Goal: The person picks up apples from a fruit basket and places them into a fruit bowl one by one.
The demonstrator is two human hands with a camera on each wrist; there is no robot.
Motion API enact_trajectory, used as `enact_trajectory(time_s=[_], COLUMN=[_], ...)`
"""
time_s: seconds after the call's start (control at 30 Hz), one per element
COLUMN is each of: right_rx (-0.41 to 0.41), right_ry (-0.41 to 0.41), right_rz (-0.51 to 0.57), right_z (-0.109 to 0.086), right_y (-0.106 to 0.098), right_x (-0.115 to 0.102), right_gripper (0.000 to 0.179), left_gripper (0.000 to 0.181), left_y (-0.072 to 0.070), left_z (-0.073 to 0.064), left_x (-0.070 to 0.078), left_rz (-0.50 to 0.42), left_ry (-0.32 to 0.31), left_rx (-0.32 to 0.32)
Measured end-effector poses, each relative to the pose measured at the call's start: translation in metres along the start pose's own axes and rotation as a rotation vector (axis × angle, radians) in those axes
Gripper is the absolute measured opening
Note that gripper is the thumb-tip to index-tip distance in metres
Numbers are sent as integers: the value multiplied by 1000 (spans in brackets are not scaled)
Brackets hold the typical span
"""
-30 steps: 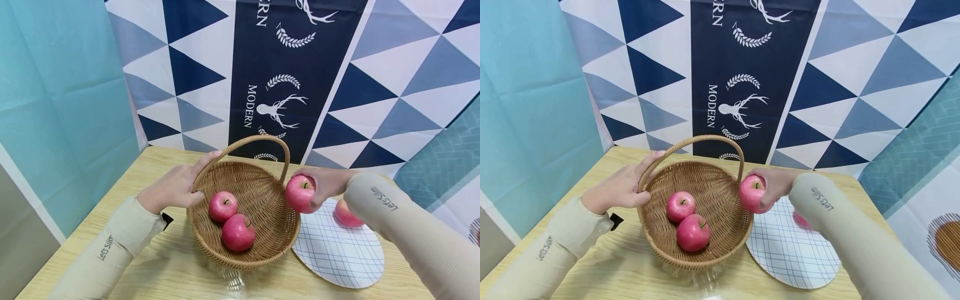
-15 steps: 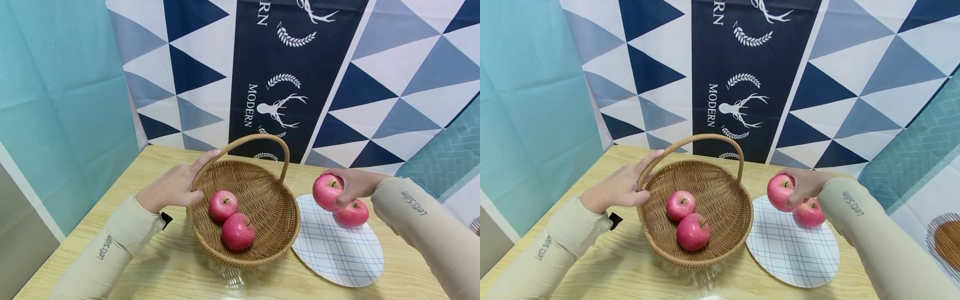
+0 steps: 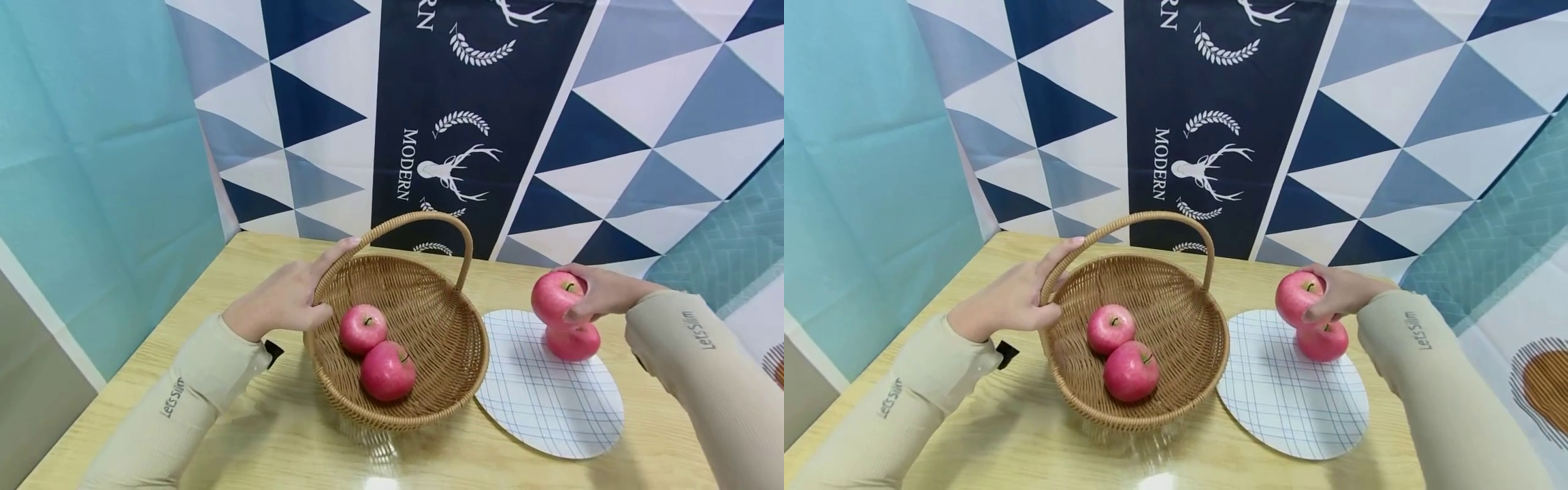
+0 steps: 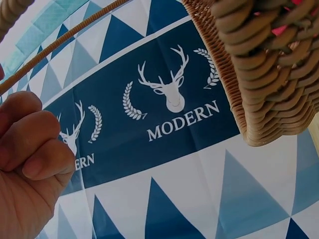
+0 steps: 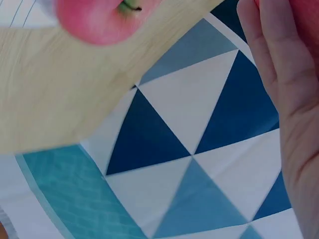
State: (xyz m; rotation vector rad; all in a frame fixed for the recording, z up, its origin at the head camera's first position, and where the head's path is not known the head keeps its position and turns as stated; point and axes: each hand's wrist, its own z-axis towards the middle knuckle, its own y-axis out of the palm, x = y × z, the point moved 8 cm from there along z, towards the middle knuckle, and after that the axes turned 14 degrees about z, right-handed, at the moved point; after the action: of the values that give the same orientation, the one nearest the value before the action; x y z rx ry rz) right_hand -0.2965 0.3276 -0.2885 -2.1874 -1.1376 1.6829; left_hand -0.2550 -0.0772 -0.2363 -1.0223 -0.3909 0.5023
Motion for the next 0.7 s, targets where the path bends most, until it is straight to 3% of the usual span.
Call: enact_trajectory(time_s=[0.17, 0.47, 0.7], right_rx=[35, 171, 173], right_ry=[-29, -188, -155], right_rz=[8, -107, -107], right_z=[10, 17, 19], right_y=[-2, 4, 15], right_x=[10, 2, 15], right_gripper=[83, 88, 90], left_gripper=[85, 86, 87], left_y=[-2, -4, -1], left_z=[-1, -4, 0], left_x=[0, 0, 0], left_rz=[9, 18, -9], left_ry=[-18, 6, -36], left_rx=[-8, 26, -19])
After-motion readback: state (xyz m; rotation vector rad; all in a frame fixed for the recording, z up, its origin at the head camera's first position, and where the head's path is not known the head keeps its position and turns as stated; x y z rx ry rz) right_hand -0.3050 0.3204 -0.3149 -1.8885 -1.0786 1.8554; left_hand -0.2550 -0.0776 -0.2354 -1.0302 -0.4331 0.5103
